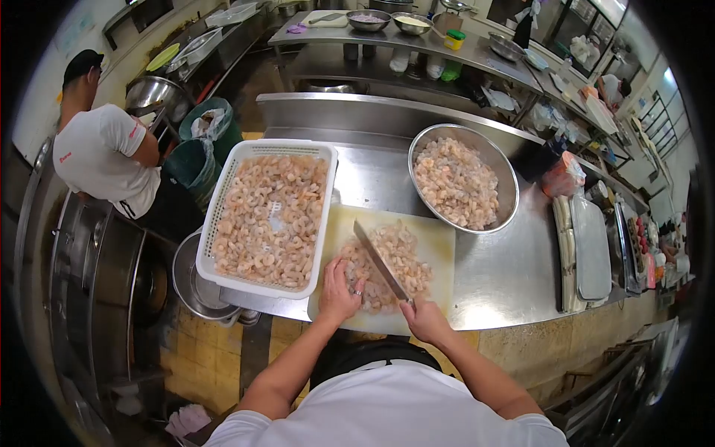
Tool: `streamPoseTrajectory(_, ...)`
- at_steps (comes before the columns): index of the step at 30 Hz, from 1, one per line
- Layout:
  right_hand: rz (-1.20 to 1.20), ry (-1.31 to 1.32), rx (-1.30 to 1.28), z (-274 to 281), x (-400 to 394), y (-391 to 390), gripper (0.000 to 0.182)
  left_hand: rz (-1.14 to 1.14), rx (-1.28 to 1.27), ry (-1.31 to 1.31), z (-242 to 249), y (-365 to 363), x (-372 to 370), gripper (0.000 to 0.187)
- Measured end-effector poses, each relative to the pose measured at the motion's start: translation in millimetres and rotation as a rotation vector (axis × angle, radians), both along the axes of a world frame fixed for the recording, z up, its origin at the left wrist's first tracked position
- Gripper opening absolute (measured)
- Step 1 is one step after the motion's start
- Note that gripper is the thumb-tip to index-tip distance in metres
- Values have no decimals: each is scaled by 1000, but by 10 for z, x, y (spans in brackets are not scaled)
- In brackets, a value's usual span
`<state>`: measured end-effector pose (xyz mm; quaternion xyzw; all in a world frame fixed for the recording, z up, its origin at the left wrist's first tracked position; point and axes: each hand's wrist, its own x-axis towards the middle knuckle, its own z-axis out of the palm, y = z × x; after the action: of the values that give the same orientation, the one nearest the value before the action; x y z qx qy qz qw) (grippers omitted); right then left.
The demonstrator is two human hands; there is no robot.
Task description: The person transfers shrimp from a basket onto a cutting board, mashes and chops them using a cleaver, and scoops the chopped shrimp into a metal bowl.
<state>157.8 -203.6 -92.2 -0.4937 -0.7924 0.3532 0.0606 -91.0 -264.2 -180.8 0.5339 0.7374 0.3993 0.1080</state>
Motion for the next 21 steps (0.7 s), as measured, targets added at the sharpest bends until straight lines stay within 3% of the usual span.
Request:
streamPoseTrajectory(2,0,-31,-11,-9,27,54,44,6,-17,19,37,21,12,68)
streamPoseTrajectory(4,-48,-28,-132,478,-21,24,44,22,-45,23,29,-45,30,69)
streamPoseTrajectory(7,-59,23,-119,746,-51,-3,45,19,-51,10,57,7,28,70)
streamPoseTrajectory(13,24,-42,7,51,93,-10,46,17,-28,24,26,38,21,70)
streamPoseTrajectory(17,-68,5,-168,535,102,-44,44,43,-51,-21,26,-20,34,71)
streamPoseTrajectory(21,-59,50,-65,295,48,-72,44,74,-8,-62,32,79,-14,69)
